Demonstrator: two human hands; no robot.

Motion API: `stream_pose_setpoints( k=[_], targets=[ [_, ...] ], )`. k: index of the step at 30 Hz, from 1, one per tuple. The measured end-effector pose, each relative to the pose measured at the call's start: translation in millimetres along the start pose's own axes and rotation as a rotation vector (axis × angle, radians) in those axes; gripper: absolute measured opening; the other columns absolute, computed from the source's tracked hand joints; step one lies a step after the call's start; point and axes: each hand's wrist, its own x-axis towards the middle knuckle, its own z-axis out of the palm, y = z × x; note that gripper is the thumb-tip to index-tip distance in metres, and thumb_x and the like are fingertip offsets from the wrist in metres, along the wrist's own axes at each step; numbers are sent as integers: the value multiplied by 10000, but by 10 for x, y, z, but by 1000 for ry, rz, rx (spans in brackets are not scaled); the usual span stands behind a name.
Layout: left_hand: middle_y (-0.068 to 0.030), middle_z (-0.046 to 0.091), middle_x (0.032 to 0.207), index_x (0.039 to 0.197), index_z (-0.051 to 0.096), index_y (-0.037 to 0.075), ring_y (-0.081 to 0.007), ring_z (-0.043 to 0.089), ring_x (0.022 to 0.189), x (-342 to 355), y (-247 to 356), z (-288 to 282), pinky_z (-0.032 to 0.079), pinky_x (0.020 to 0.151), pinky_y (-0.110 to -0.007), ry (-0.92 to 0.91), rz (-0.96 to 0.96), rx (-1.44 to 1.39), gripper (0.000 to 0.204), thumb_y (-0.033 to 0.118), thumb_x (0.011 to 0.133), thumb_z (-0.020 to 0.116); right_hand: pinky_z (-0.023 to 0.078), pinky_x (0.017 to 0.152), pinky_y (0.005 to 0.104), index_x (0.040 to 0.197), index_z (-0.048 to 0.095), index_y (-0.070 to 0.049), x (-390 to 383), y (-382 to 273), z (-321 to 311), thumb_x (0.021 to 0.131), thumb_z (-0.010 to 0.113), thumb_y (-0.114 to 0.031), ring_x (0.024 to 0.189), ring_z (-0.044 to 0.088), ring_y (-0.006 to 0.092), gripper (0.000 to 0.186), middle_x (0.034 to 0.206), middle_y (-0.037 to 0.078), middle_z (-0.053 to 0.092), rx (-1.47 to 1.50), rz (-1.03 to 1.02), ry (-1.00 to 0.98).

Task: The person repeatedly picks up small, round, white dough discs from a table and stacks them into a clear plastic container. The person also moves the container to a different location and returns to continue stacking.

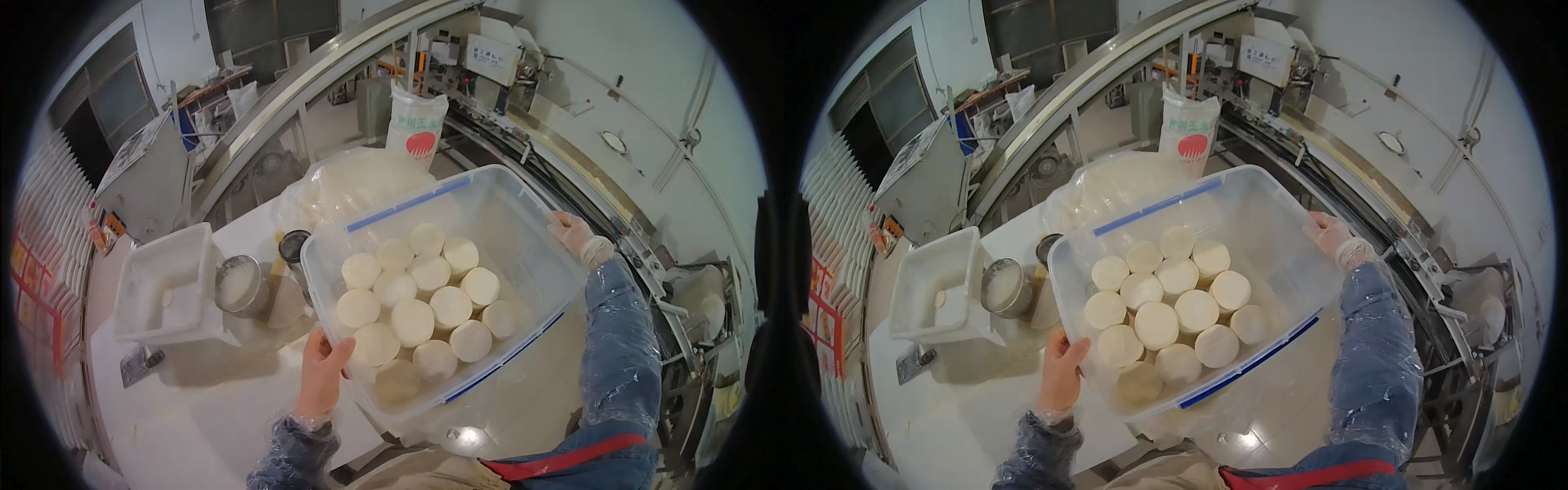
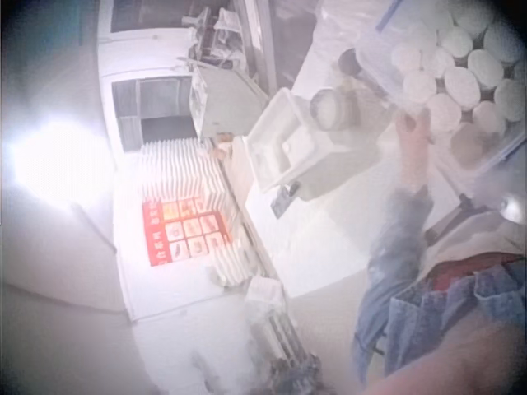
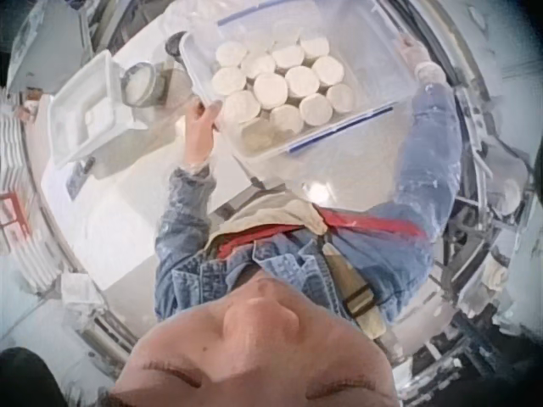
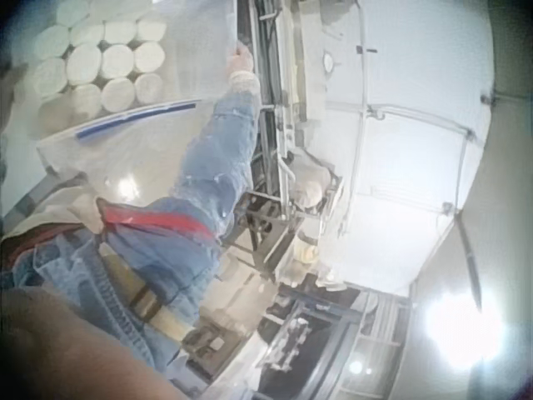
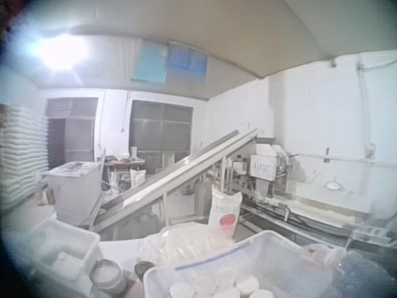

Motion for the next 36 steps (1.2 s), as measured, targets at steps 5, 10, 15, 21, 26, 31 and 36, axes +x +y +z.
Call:
stream_pose_setpoints(
  k=[5,10,15,21,26,31,36],
  targets=[
    [-10,573,868,998,508,10,-48,494,700,218,-156,343,396,574,-197,169,-22,22,187,130,858,542,390,910,261,1251,486,-56,595,762,164,851,573,-214,1065,539,171,439,1168,94,581,-62,-87,-5],
    [-10,563,945,1065,505,8,-71,493,792,239,-229,368,398,667,-209,81,115,5,235,145,875,525,409,860,239,1236,489,-29,710,1201,261,860,577,-189,993,535,131,417,1097,49,585,19,-81,-11],
    [8,489,751,889,462,40,-84,486,685,66,-405,82,409,600,-231,137,17,196,222,259,910,491,427,779,239,1160,526,-37,856,1082,74,855,581,-221,892,547,121,360,989,21,606,-111,-130,101],
    [-23,529,699,892,495,33,-104,510,623,-962,-1000,-737,431,609,-231,84,-197,230,285,316,924,481,428,711,259,1082,548,-62,126,459,333,846,577,-294,825,552,137,332,928,22,606,-21,-453,463],
    [-25,566,679,850,551,38,-118,534,576,-2418,-1674,-1968,478,571,-265,616,-594,179,323,358,884,526,429,654,276,1017,566,-83,-1564,-274,1795,839,574,-355,769,557,150,326,877,23,605,254,-549,-167],
    [-131,559,975,1082,496,11,-196,563,853,-3289,-1988,-3764,508,736,-342,1300,-379,-416,423,391,895,488,431,597,293,952,583,-103,-3343,-914,3349,832,571,-416,714,561,163,335,826,24,605,373,-51,-1075],
    [-140,591,959,1037,530,7,-217,593,857,-3295,-2040,-4970,518,717,-346,1151,-285,-473,470,445,877,480,432,540,310,887,601,-124,-4158,-726,4394,825,568,-478,658,566,177,360,776,25,605,563,541,-1115]
  ],
)
